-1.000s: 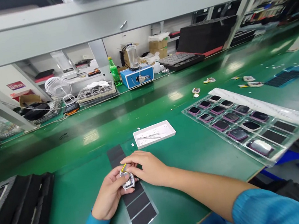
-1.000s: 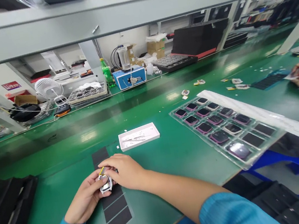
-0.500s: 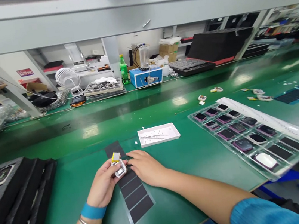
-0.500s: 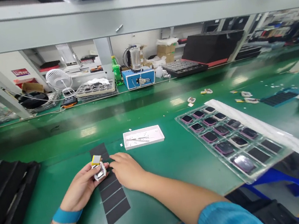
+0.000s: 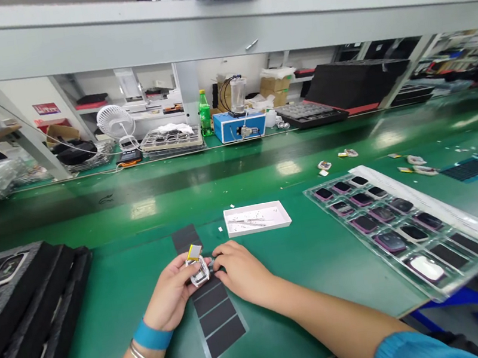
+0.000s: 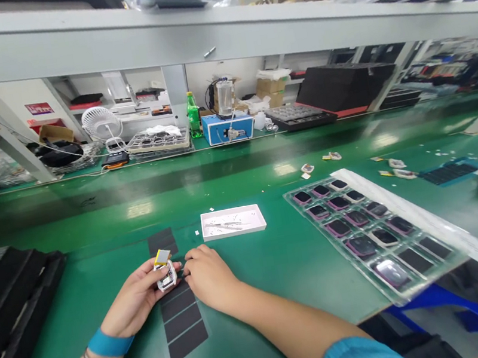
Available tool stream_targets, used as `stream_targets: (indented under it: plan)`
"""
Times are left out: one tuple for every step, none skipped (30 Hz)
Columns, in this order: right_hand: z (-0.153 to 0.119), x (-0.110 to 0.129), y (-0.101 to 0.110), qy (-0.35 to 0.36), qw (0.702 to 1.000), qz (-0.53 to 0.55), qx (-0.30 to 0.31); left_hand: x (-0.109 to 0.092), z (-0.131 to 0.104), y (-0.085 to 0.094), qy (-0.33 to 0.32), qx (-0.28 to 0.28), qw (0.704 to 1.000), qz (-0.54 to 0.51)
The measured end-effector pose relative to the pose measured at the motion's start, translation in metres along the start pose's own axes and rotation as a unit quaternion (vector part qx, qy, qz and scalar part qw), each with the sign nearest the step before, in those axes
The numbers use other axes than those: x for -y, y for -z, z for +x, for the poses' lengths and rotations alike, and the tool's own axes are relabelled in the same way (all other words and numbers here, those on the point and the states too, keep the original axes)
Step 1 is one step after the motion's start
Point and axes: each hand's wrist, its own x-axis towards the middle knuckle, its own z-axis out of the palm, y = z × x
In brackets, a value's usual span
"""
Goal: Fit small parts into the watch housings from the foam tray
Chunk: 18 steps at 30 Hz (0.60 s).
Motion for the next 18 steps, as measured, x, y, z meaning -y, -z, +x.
stream_targets:
  plan:
    - [0.0002, -0.0002, 0.0002, -0.002, 1.000, 0.001, 0.000, 0.0003, 0.0001, 0.0001, 0.000, 0.002, 1.000, 0.001]
    - [0.0004, -0.0003, 0.0006, -0.003, 1.000, 0.002, -0.001, 0.0005, 0.0001, 0.0003, 0.000, 0.003, 1.000, 0.001]
    - [0.0006, -0.0003, 0.0010, -0.003, 1.000, 0.003, 0.000, 0.0005, 0.0002, 0.0004, 0.000, 0.003, 1.000, 0.001]
    - [0.0007, -0.0003, 0.0015, -0.003, 1.000, 0.004, 0.000, 0.0005, 0.0002, 0.0005, 0.000, 0.003, 1.000, 0.001]
    - [0.0009, -0.0002, 0.0019, -0.004, 1.000, 0.008, 0.002, 0.0005, 0.0002, 0.0005, 0.000, 0.004, 1.000, 0.002]
    - [0.0010, -0.0001, 0.0023, -0.007, 1.000, 0.013, 0.002, 0.0003, 0.0002, 0.0005, 0.000, 0.004, 1.000, 0.004]
    - [0.0012, 0.0000, 0.0026, -0.010, 1.000, 0.019, 0.001, 0.0002, 0.0001, 0.0005, 0.000, 0.005, 1.000, 0.005]
    - [0.0015, 0.0000, 0.0028, -0.014, 1.000, 0.025, -0.001, 0.0000, -0.0001, 0.0004, 0.000, 0.005, 1.000, 0.006]
    - [0.0017, -0.0002, 0.0028, -0.018, 0.999, 0.031, -0.004, -0.0001, -0.0002, 0.0002, 0.001, 0.005, 1.000, 0.007]
    - [0.0021, -0.0004, 0.0026, -0.021, 0.999, 0.038, -0.007, -0.0003, -0.0004, 0.0000, 0.002, 0.003, 1.000, 0.008]
    - [0.0025, -0.0007, 0.0023, -0.024, 0.999, 0.043, -0.010, -0.0004, -0.0005, -0.0002, 0.003, 0.002, 1.000, 0.009]
    - [0.0030, -0.0012, 0.0017, -0.027, 0.998, 0.048, -0.013, -0.0005, -0.0006, -0.0004, 0.004, 0.001, 1.000, 0.009]
    - [0.0036, -0.0017, 0.0008, -0.031, 0.998, 0.051, -0.016, -0.0006, -0.0006, -0.0005, 0.005, 0.000, 1.000, 0.010]
    - [0.0042, -0.0023, -0.0002, -0.034, 0.998, 0.053, -0.018, -0.0007, -0.0006, -0.0006, 0.006, -0.001, 1.000, 0.010]
    - [0.0047, -0.0029, -0.0014, -0.035, 0.998, 0.052, -0.021, -0.0008, -0.0005, -0.0006, 0.007, -0.002, 1.000, 0.009]
    - [0.0051, -0.0035, -0.0025, -0.034, 0.998, 0.049, -0.023, -0.0009, -0.0004, -0.0005, 0.007, -0.002, 1.000, 0.008]
    - [0.0053, -0.0039, -0.0036, -0.031, 0.998, 0.045, -0.023, -0.0010, -0.0003, -0.0006, 0.008, -0.002, 1.000, 0.007]
    - [0.0053, -0.0042, -0.0044, -0.025, 0.999, 0.039, -0.021, -0.0012, -0.0002, -0.0006, 0.008, -0.003, 1.000, 0.007]
